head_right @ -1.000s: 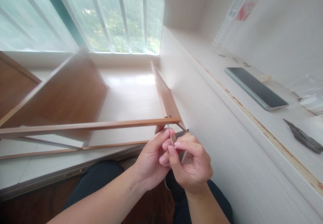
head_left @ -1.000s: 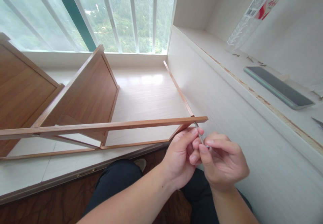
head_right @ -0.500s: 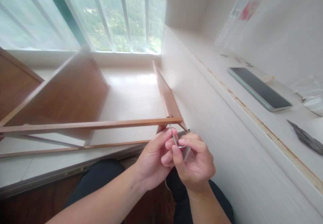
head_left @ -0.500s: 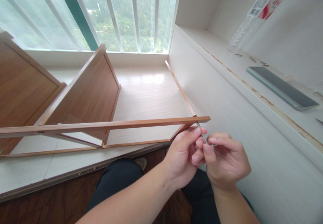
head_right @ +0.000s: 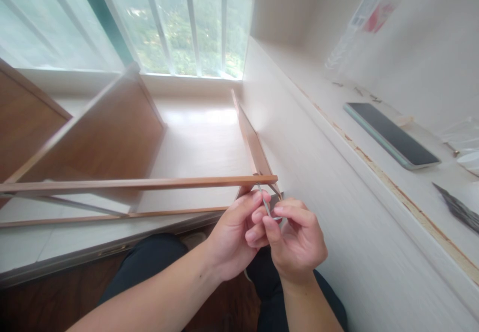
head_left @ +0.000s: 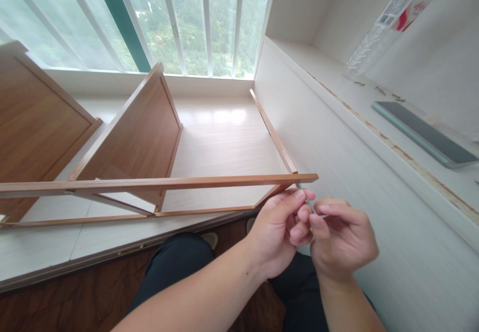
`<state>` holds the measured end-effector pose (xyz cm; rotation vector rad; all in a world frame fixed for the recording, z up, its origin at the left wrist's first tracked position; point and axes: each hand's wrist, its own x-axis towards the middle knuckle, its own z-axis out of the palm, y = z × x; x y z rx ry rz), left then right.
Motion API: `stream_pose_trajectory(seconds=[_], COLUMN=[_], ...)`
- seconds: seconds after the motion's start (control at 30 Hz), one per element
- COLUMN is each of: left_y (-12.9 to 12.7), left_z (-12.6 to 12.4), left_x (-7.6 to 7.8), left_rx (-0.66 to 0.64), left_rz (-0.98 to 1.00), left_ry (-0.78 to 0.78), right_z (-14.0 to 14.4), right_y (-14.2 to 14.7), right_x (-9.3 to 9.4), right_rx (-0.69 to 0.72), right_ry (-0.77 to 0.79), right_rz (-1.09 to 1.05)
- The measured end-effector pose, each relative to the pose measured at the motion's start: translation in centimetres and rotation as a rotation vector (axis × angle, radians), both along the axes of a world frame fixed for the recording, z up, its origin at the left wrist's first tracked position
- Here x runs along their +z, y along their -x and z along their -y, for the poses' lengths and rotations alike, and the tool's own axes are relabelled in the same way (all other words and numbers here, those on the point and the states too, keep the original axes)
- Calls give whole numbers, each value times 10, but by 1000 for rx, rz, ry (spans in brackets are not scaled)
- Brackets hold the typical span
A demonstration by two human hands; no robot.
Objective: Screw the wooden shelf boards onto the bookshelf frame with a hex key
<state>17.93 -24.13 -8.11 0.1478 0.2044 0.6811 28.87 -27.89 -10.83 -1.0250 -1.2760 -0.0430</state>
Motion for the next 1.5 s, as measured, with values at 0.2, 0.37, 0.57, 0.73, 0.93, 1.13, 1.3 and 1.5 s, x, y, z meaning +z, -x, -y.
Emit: stream_pose_trajectory(seconds=[0.2, 0.37, 0.57, 0.73, 0.93, 1.13, 1.3, 1.5], left_y=[0, 0, 0, -2, -1, 0, 0, 0], left_z=[0, 0, -1, -1, -2, -3, -3, -3], left_x=[-1, -3, -5, -6, -5, -5, -6, -6], left_rx=[-13, -32, -44, -55, -61, -62, -62, -64], left_rz=[24, 28, 22, 37, 59, 58, 56, 45], left_ry=[-14, -12, -28, -40, -51, -56, -53, -58], right_z=[-1, -1, -2, 0, 2, 3, 7, 5], right_y=[1, 0, 2, 2, 1, 2, 0, 0], right_x=[-1, -3, -1, -2, -3, -6, -11, -9], right_rx=[5, 39, 68, 25, 12, 26, 12, 13], right_ry=[-30, -44, -43, -28, 5, 13, 77, 46], right_rz=[-28, -56, -45, -51, -72, -123, -151, -131])
